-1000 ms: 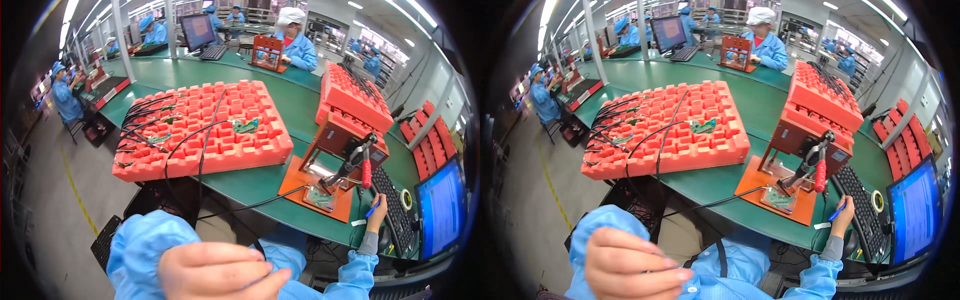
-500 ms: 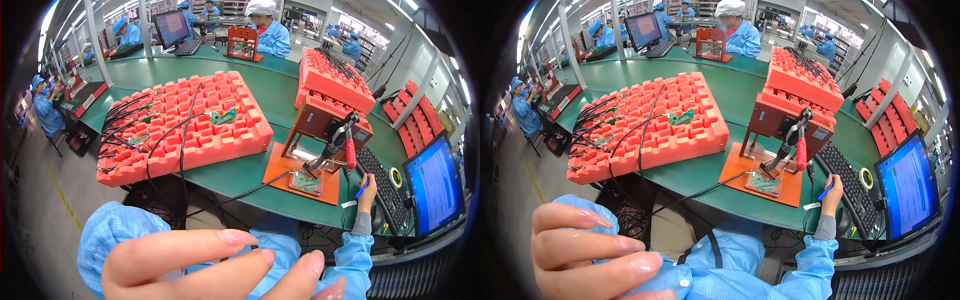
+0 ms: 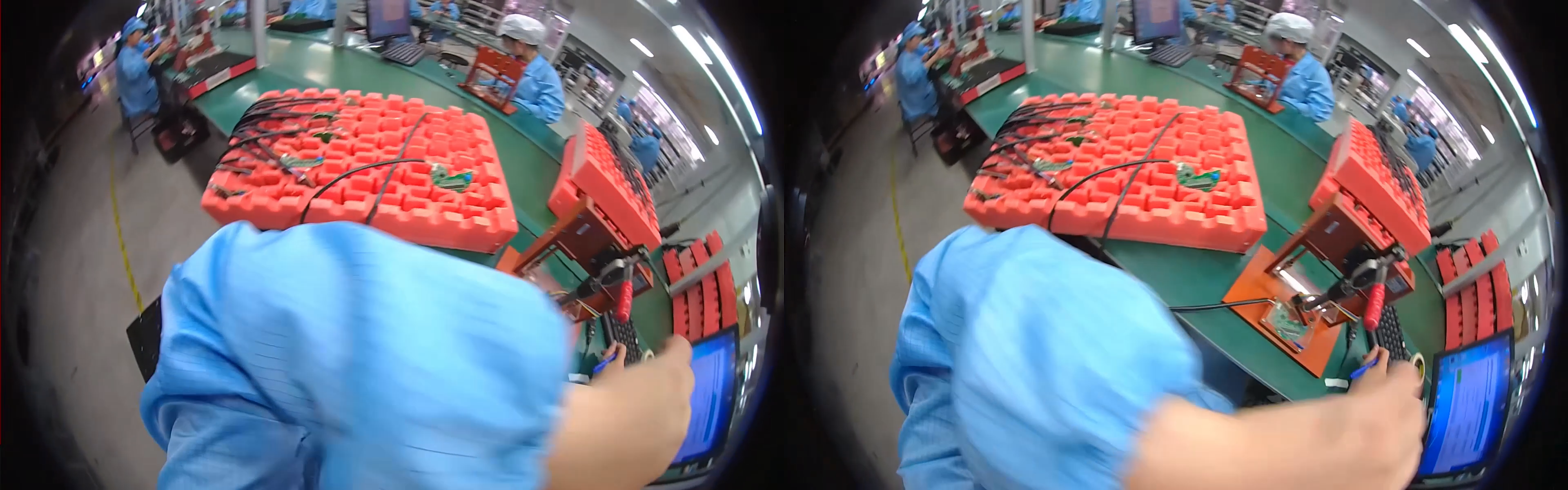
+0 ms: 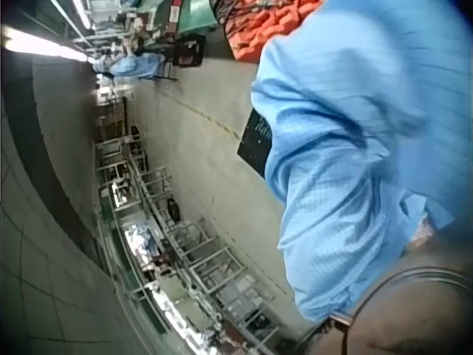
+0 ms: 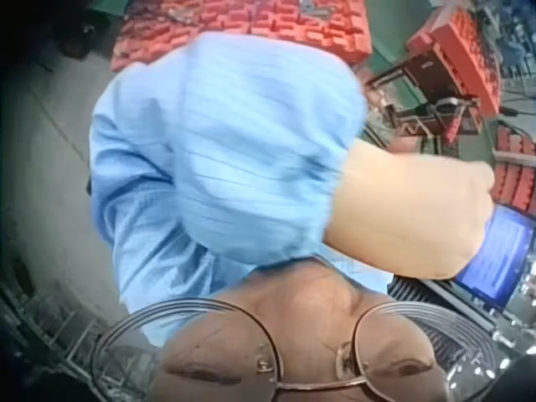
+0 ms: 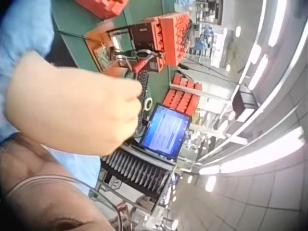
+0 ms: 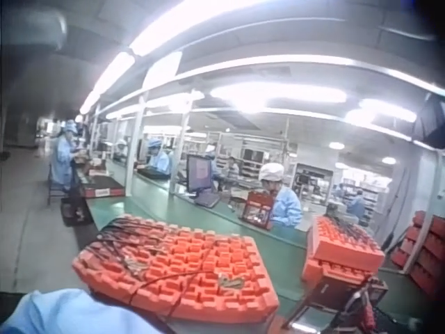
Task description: The person assembles and tests electronic circuit boards by hand, using a specialized testing fixture and cables.
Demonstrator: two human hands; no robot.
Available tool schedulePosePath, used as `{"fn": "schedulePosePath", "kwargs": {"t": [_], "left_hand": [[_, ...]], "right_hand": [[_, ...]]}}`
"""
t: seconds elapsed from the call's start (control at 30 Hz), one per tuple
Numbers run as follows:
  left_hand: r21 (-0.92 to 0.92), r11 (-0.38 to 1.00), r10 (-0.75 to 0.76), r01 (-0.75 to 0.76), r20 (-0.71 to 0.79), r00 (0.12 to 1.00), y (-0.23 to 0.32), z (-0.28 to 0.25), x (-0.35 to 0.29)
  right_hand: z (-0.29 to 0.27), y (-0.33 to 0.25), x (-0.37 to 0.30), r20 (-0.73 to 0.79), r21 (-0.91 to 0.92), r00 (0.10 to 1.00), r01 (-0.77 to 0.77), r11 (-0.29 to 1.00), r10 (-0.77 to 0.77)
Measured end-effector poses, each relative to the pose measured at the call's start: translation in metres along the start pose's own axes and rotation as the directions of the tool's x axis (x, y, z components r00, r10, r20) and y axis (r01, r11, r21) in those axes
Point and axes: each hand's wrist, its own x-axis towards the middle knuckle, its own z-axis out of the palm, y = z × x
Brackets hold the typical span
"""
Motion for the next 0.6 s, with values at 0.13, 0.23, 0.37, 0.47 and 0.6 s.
{"fn": "schedulePosePath", "kwargs": {"t": [0.13,0.23,0.37,0.47,0.6], "left_hand": [[0.068,0.997,-0.024,0.019,0.072,0.997,0.004,0.003,-0.01],[0.069,0.997,0.012,-0.02,0.12,0.993,0.006,0.018,-0.01],[0.058,0.993,0.088,-0.099,0.172,0.981,0.016,0.045,-0.011],[0.07,0.978,0.175,-0.197,0.24,0.955,0.028,0.041,0.005],[0.117,0.965,0.182,-0.233,0.338,0.923,0.021,0.042,-0.009]], "right_hand": [[-0.002,0.006,0.003,0.022,0.025,0.999,-0.045,0.999,0.045],[0.009,-0.012,0.006,0.033,-0.001,0.992,-0.122,0.993,0.122],[-0.003,-0.064,0.0,0.112,-0.086,0.977,-0.171,0.982,0.18],[-0.071,-0.048,0.03,0.003,-0.09,0.981,-0.195,0.977,0.196],[-0.057,-0.229,-0.022,-0.125,-0.134,0.984,-0.144,0.98,0.128]]}}
